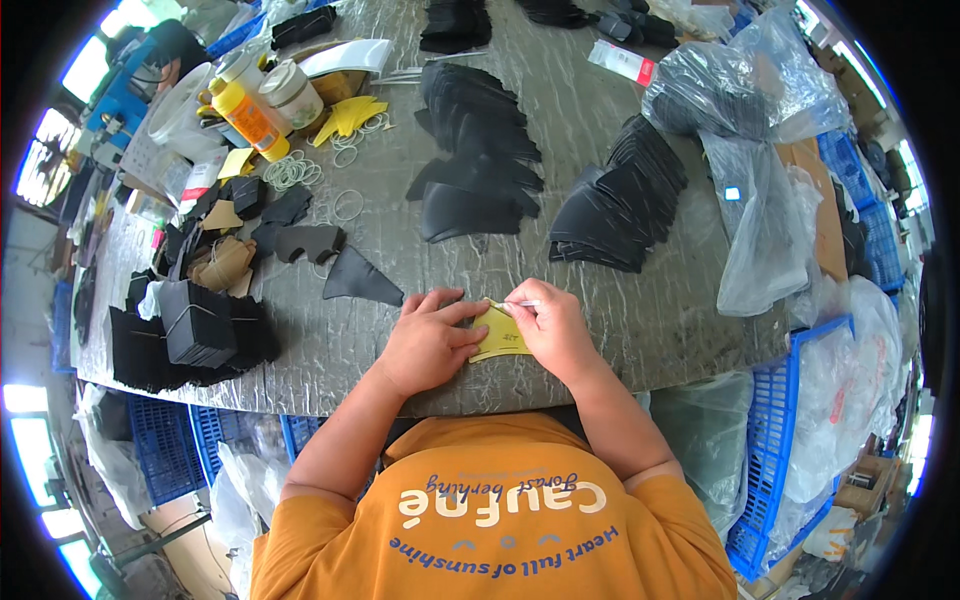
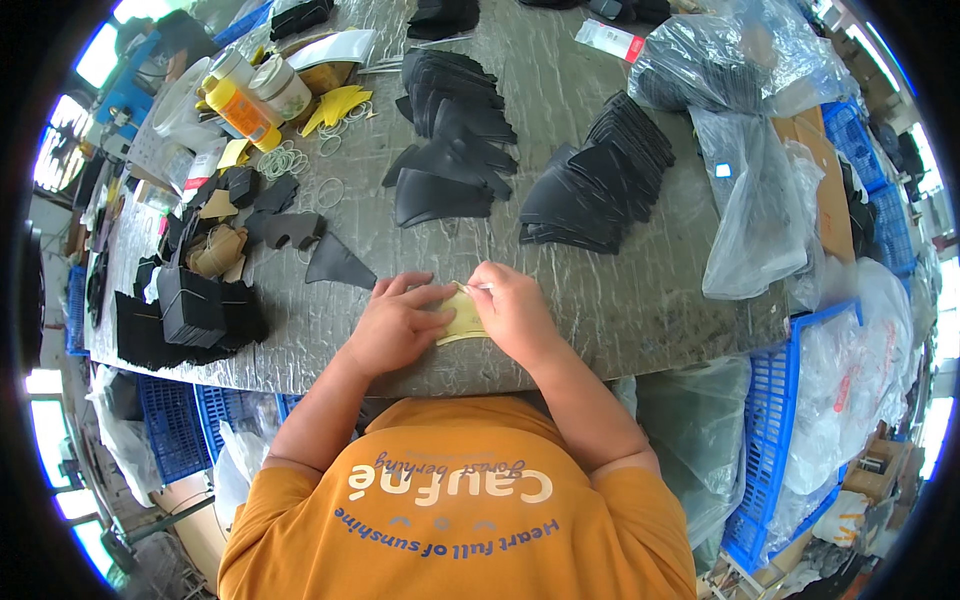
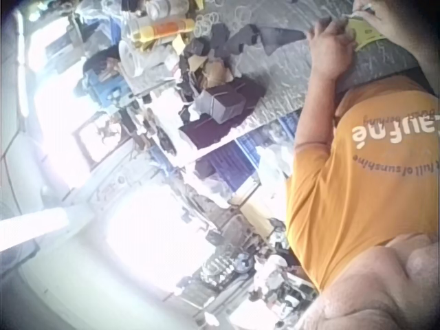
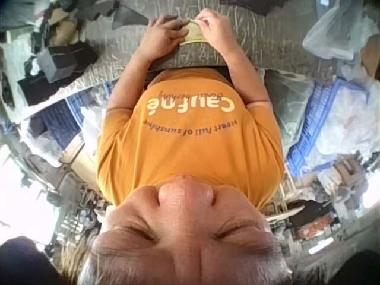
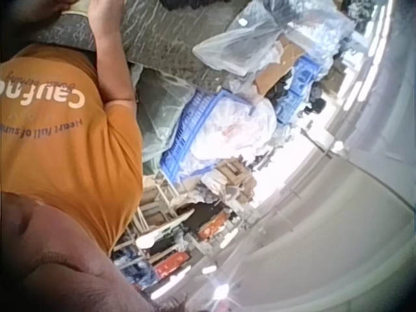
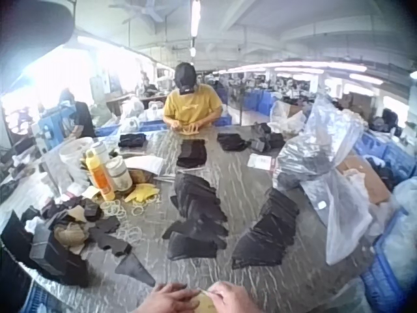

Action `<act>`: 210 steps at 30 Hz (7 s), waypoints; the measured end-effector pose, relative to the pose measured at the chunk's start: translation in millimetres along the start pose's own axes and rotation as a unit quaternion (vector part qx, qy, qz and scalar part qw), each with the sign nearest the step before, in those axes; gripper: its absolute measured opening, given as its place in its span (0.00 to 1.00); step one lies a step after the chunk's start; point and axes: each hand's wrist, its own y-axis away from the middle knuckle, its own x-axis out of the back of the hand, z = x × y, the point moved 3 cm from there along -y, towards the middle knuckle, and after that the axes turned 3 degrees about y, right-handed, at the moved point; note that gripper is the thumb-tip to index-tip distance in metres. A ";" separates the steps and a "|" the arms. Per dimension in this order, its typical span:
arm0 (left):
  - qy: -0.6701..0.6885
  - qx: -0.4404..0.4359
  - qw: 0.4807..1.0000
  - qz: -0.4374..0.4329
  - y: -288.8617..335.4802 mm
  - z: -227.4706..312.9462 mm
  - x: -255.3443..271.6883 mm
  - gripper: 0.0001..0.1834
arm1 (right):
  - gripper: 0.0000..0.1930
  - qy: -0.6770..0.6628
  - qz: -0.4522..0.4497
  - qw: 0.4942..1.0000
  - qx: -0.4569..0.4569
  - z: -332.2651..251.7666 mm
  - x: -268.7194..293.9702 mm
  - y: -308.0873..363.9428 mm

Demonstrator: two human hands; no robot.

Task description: Organize and align shoe component materials using a template.

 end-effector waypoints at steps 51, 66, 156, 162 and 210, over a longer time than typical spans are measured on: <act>-0.008 -0.074 0.992 0.101 45.6 32.1 1.2 0.11 | 0.07 0.059 -0.031 0.993 -0.100 6.7 12.1 40.4; -0.017 0.011 0.997 0.073 35.2 13.3 -12.1 0.18 | 0.21 0.256 -0.081 0.961 0.060 -0.1 9.1 45.4; -0.001 0.032 0.997 0.066 30.5 5.2 -5.0 0.15 | 0.08 0.226 -0.133 0.964 -0.038 0.0 8.7 13.9; 0.015 0.077 0.992 0.103 -7.2 -26.3 -4.9 0.20 | 0.07 0.171 0.100 0.977 -0.080 23.4 101.8 -36.8; 0.034 0.024 0.996 0.075 29.6 20.5 -20.6 0.17 | 0.23 0.262 -0.112 0.958 0.039 11.7 24.9 39.5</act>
